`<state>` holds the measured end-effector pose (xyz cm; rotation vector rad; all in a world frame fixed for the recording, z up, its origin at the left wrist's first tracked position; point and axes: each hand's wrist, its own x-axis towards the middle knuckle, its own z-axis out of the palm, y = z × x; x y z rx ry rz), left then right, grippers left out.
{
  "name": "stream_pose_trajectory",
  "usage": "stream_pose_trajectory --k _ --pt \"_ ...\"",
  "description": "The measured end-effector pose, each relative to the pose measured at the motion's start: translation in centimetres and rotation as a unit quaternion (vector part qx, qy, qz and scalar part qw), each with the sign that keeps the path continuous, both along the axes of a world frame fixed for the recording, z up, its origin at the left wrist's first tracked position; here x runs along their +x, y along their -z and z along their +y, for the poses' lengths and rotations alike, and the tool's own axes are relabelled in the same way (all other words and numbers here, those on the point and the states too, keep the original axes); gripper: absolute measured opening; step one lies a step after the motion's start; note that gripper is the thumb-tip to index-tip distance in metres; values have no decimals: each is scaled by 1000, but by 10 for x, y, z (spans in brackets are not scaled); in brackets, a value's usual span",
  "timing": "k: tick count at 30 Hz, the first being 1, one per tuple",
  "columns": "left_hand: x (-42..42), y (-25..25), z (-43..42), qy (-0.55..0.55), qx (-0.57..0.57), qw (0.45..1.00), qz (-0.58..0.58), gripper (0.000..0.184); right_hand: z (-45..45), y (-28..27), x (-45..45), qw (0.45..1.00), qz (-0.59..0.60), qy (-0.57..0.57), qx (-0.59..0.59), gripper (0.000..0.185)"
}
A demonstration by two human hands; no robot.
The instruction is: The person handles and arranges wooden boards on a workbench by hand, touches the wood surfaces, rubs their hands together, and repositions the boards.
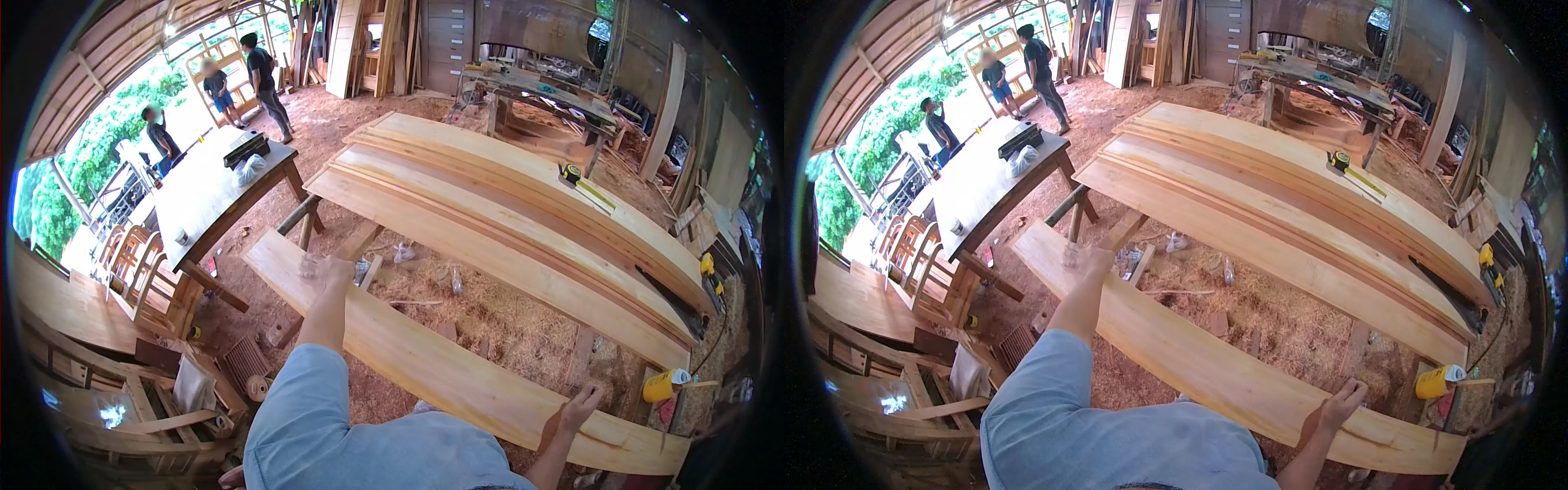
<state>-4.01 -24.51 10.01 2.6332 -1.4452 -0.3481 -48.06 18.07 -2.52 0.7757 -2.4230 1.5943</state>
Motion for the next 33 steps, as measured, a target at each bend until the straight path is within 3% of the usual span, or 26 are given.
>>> stream_pose_trajectory --k 4,10,12,14,17,19,29,33 --pt "3 8 -2 5 -8 1000 0 59 -9 -24 15 997 -56 -8 -56 34" --pt "-1 -7 7 27 -1 1000 15 60 -9 -29 13 994 -94 -8 -48 38" --pt "27 73 -48 23 7 999 30 58 -4 -28 10 992 -115 -26 -41 37" --pt "37 100 -65 18 17 999 45 57 -4 -24 8 989 -137 -44 -33 35" --pt "37 97 -64 43 21 997 56 54 -8 -14 6 997 -50 -22 -46 28" --pt "36 99 -63 39 13 998 48 53 -7 -12 3 999 26 -34 7 22" --pt "52 146 -88 68 -26 997 31 53 -5 -11 4 997 -42 -64 -20 11" --pt "37 107 -65 78 -18 997 3 53 -6 -13 6 998 -35 -58 -9 10"
